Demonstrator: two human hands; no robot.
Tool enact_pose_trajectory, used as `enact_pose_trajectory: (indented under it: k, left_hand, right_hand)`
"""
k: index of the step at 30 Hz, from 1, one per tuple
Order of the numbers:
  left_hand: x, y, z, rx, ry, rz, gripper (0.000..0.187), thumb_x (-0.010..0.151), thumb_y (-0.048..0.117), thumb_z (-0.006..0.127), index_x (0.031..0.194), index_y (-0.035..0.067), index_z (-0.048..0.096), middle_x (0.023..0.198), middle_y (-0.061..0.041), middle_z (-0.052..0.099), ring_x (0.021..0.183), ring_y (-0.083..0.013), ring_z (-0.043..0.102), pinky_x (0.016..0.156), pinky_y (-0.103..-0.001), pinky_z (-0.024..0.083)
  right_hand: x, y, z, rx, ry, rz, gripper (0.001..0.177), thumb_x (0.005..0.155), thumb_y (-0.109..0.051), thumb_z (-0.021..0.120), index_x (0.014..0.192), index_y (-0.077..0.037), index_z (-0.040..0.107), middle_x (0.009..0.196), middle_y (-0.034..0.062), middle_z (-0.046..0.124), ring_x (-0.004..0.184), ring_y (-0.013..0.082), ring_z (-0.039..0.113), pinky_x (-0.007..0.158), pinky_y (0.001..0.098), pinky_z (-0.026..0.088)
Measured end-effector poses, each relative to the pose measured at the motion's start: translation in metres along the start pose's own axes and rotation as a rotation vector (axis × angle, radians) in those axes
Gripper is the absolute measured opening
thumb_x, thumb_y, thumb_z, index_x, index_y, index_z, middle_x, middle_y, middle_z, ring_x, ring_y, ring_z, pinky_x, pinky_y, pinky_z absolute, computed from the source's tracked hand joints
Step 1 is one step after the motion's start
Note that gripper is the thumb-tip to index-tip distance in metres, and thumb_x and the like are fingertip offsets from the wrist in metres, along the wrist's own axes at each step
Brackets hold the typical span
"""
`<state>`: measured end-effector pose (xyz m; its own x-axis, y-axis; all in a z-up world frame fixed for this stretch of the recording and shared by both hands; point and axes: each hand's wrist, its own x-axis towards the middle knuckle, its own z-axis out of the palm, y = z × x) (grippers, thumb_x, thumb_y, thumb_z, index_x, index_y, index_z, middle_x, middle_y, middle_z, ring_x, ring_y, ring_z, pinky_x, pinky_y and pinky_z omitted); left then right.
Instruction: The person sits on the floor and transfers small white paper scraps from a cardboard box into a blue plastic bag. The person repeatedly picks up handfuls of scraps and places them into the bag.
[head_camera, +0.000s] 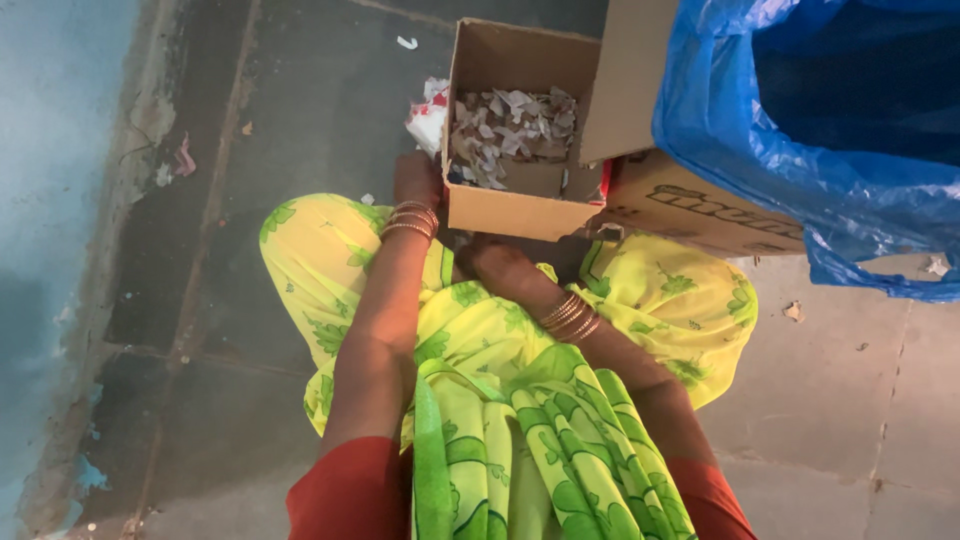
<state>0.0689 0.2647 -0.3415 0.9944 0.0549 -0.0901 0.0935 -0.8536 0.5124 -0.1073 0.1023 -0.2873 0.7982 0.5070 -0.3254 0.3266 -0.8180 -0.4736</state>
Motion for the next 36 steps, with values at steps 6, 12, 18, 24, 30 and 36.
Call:
enact_pose_trajectory:
  k: [6, 12, 18, 24, 30, 36]
  left_hand:
    - [-0.007, 0.001, -0.010, -0.113, -0.059, -0.091, 0.041, 0.097, 0.040, 0.068, 0.092, -0.001, 0.074, 0.096, -0.027, 0.071, 0.095, -0.0470, 0.067, 0.078, -0.052, 0.056]
    - [0.025, -0.015, -0.040, -0.105, 0.320, -0.089, 0.013, 0.085, 0.006, 0.065, 0.095, 0.002, 0.072, 0.100, -0.023, 0.072, 0.093, -0.0430, 0.068, 0.080, -0.048, 0.056]
    - [-0.027, 0.041, -0.110, -0.480, 0.762, 0.370, 0.027, 0.093, -0.011, 0.062, 0.113, 0.006, 0.063, 0.109, -0.011, 0.063, 0.108, -0.0319, 0.063, 0.090, -0.044, 0.054]
    - [-0.078, 0.108, -0.175, -0.274, 0.373, 0.945, 0.028, 0.090, -0.003, 0.077, 0.113, 0.011, 0.071, 0.121, -0.011, 0.063, 0.119, -0.0321, 0.059, 0.103, -0.045, 0.051]
    - [-0.043, 0.118, -0.174, -0.228, 0.180, 0.969, 0.050, 0.084, 0.016, 0.087, 0.132, 0.014, 0.072, 0.158, -0.024, 0.039, 0.150, -0.0437, 0.030, 0.124, -0.054, 0.030]
    - [-0.020, 0.104, -0.125, -0.347, 0.003, 0.784, 0.068, 0.078, 0.006, 0.081, 0.144, 0.013, 0.062, 0.165, -0.024, 0.022, 0.152, -0.0459, 0.025, 0.124, -0.053, 0.029]
  right_hand:
    - [0.005, 0.013, 0.008, 0.113, 0.283, -0.172, 0.039, 0.076, -0.006, 0.061, 0.114, -0.004, 0.068, 0.115, 0.0261, 0.065, 0.105, 0.0419, 0.063, 0.082, 0.0501, 0.053]
    - [-0.031, 0.039, 0.036, -0.721, 0.723, -0.148, 0.006, 0.089, -0.011, 0.064, 0.093, -0.008, 0.068, 0.082, 0.0104, 0.062, 0.073, 0.0278, 0.063, 0.062, 0.0440, 0.051]
    - [-0.077, 0.038, 0.016, -1.082, 0.851, 0.134, 0.028, 0.104, -0.025, 0.063, 0.089, -0.003, 0.068, 0.083, 0.0124, 0.057, 0.073, 0.0274, 0.063, 0.063, 0.0425, 0.052]
    - [-0.064, 0.068, -0.005, -0.026, 0.532, 0.671, 0.074, 0.090, -0.029, 0.058, 0.143, 0.022, 0.043, 0.146, 0.0561, 0.028, 0.100, 0.0522, 0.062, 0.077, 0.0547, 0.057]
    - [-0.035, 0.113, 0.029, -0.007, 0.545, 0.779, 0.075, 0.082, -0.018, 0.061, 0.140, 0.024, 0.038, 0.145, 0.0492, 0.032, 0.123, 0.0576, 0.047, 0.099, 0.0524, 0.050]
    - [-0.039, 0.130, 0.066, -0.653, 0.733, 0.324, 0.043, 0.079, -0.012, 0.061, 0.116, 0.010, 0.064, 0.131, 0.0336, 0.055, 0.124, 0.0500, 0.051, 0.107, 0.0632, 0.040]
